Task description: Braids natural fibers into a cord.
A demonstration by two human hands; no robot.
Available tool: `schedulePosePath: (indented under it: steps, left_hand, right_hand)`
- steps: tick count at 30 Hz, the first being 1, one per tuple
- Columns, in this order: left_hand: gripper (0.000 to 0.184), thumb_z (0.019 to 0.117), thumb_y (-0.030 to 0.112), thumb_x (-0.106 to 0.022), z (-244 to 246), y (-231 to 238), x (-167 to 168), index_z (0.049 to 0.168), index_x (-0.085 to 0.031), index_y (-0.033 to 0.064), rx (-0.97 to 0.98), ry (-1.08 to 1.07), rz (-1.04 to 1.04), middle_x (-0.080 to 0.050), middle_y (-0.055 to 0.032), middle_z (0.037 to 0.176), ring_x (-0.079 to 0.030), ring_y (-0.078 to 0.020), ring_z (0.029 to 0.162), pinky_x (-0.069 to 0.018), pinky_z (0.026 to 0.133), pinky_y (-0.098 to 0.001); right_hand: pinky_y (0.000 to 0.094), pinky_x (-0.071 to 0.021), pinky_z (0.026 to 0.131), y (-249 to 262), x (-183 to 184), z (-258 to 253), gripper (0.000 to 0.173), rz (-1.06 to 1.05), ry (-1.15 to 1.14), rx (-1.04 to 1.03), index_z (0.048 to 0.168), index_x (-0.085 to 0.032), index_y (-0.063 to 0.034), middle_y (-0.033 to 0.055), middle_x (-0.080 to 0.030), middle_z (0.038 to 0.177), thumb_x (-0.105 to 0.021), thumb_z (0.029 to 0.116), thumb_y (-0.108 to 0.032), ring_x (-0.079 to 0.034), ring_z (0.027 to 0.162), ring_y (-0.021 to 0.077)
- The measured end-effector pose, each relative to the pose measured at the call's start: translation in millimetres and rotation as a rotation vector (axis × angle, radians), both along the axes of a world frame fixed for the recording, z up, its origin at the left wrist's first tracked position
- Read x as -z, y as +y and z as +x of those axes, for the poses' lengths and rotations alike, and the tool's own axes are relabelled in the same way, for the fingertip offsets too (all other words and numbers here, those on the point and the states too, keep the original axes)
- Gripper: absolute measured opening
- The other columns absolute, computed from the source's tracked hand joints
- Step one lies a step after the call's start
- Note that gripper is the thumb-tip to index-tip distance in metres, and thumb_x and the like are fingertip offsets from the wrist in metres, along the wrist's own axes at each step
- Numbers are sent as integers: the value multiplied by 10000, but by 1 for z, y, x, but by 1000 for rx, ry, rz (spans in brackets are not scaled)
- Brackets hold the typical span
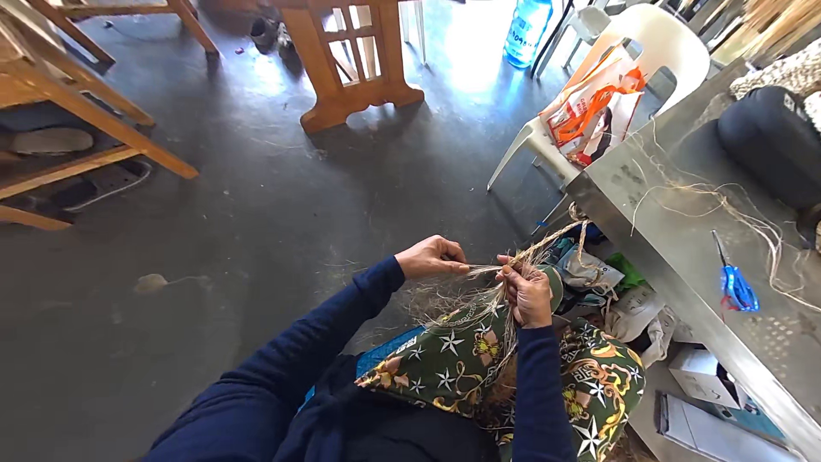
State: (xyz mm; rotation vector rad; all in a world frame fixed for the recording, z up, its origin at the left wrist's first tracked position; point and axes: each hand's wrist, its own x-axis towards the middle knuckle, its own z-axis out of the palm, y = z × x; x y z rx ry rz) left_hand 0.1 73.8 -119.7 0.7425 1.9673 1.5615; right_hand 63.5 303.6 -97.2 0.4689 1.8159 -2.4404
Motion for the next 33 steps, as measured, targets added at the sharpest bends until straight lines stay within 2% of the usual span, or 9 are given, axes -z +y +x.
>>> schedulePosePath:
  steps: [1,3,10,16,22,25,27,30,33]
  left_hand:
    - [105,915,104,-691,1,1,0,940,-721,7,17,-32,-6,-698,-16,893,-644,-49,801,-544,741,-243]
    - [49,887,20,-737,5,5,-1,909,-708,-12,10,-84,-35,-676,-18,785,-618,-55,707,-518,680,-243]
    - [51,878,-23,-649,13,-3,10,859,-648,24,-86,-201,9,-592,29,678,-525,-16,563,-435,535,-188]
    - [59,922,16,-713,20,-41,18,891,-692,-30,-163,-71,-223,-638,-52,769,-576,-93,688,-485,660,-285]
    - [15,910,2,-727,30,-85,43,915,-739,-5,-300,-205,-244,-695,-31,774,-599,-46,648,-497,622,-234]
    - [34,902,-19,-721,32,-91,47,921,-738,3,-318,-279,-227,-668,1,718,-547,-24,578,-445,555,-203]
    - [122,896,-67,-680,35,-95,45,993,-703,4,-392,-361,-65,-683,11,769,-567,-9,603,-445,545,-175]
    - [272,881,-23,-588,41,-109,55,1080,-698,125,-449,-419,301,-746,26,1029,-624,17,694,-471,547,-140]
    - [232,880,5,-583,43,-119,54,838,-763,145,-420,-326,297,-739,16,1128,-633,27,755,-469,563,-137]
  right_hand:
    - [148,-327,386,0,0,0,167,3,3,-1,1046,-715,85,78,-689,696,-571,967,117,-408,421,-9]
    - [148,-326,389,1,0,1,169,10,7,-4,1045,-716,82,76,-687,697,-569,969,113,-406,423,-10]
    - [148,-340,393,1,1,1,163,16,-4,6,1039,-723,80,81,-700,711,-580,967,111,-427,428,-9]
    - [152,-344,396,2,3,1,176,13,23,1,1047,-728,89,86,-699,704,-573,967,119,-429,429,-1]
    - [153,-350,389,-2,3,-2,162,56,19,2,1037,-716,88,74,-703,698,-570,972,114,-451,429,0]
    - [149,-341,391,-4,2,-3,163,60,11,5,1042,-714,87,68,-704,698,-565,980,106,-442,427,-4]
    - [149,-344,392,-3,2,-4,163,68,8,3,1048,-714,86,65,-702,704,-564,984,97,-445,432,-3]
    - [152,-348,387,-3,3,-4,169,67,6,1,1056,-715,85,62,-697,703,-561,986,94,-448,432,1]
    - [150,-350,387,-4,2,-5,170,59,6,-2,1057,-714,85,60,-696,705,-557,990,90,-453,434,4]
